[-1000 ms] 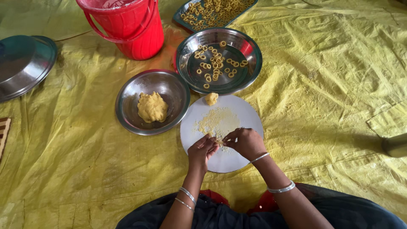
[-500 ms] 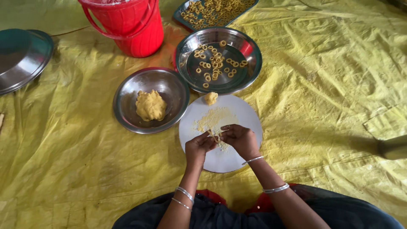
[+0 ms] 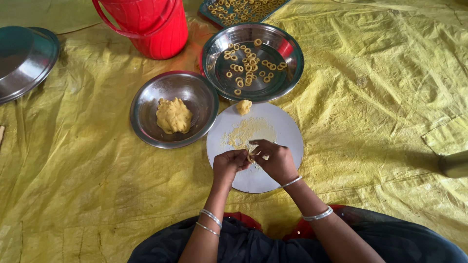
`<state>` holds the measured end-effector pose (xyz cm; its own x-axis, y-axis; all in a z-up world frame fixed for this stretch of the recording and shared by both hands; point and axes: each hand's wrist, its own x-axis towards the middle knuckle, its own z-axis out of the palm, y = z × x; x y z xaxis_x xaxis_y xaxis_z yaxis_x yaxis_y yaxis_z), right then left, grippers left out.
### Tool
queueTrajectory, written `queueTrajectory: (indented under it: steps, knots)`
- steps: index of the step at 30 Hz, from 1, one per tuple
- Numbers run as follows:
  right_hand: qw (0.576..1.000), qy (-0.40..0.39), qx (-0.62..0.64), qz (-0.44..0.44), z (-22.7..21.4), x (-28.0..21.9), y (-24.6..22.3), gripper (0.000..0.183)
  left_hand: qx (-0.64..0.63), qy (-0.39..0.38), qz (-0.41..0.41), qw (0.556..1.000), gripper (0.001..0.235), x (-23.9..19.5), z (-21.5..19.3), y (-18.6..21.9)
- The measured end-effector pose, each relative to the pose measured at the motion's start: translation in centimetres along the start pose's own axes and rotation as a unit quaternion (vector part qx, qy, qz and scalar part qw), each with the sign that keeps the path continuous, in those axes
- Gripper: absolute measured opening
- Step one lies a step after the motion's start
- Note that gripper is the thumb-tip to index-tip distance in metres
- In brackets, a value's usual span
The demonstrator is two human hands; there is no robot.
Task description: The person sits on a yellow tarp and shapes dough into small ring-shaped snacks. They roll small pieces of dough into thin ropes, wrap them into spirals, and place the finished rings into a metal tray. The person repeats this process throughout the clip.
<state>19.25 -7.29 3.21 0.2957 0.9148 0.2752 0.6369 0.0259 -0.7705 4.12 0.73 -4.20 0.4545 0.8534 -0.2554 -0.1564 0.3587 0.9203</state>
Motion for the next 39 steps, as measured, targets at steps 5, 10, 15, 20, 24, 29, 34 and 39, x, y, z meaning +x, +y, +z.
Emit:
queueTrajectory:
  steps: [5, 10, 15, 20, 24, 29, 34, 39]
  knots:
    - [1.0, -0.005, 0.007, 0.016, -0.2, 0.5, -1.2, 0.059, 0.02, -0.018, -0.021, 0.999, 0.024, 0.4, 0.1, 0.2]
    - [0.999, -0.032, 0.016, 0.037, -0.5, 0.5, -0.7, 0.055, -0.014, -0.023, -0.048, 0.998, 0.04, 0.6, -0.1, 0.1]
    - [0.993, -0.112, 0.044, -0.005, -1.5, 1.4, 0.4, 0.042, 0.003, -0.068, -0.085, 0.994, 0.068, 1.2, -0.8, 1.1]
    - [0.984, -0.145, -0.026, -0.096, -1.8, 1.4, 1.6, 0.027, 0.049, -0.104, -0.096, 0.989, 0.082, 1.1, -1.0, 1.0]
    - [0.977, -0.165, -0.082, -0.106, -1.0, 0.9, 2.8, 0.014, 0.058, -0.123, -0.086, 0.987, 0.081, 0.9, -0.9, 1.0]
    - [0.978, -0.191, -0.086, 0.021, -0.9, 1.2, 5.3, 0.015, 0.12, -0.109, -0.102, 0.982, 0.063, 0.5, -0.5, 1.5]
    - [0.937, -0.124, 0.211, 0.249, -1.4, 2.3, 8.2, 0.024, 0.074, -0.096, -0.115, 0.986, 0.052, 0.0, -0.5, 2.1]
    - [0.913, -0.093, 0.276, 0.284, -1.7, 2.4, 10.0, 0.025, 0.046, -0.109, -0.166, 0.979, 0.053, -0.6, -0.5, 2.4]
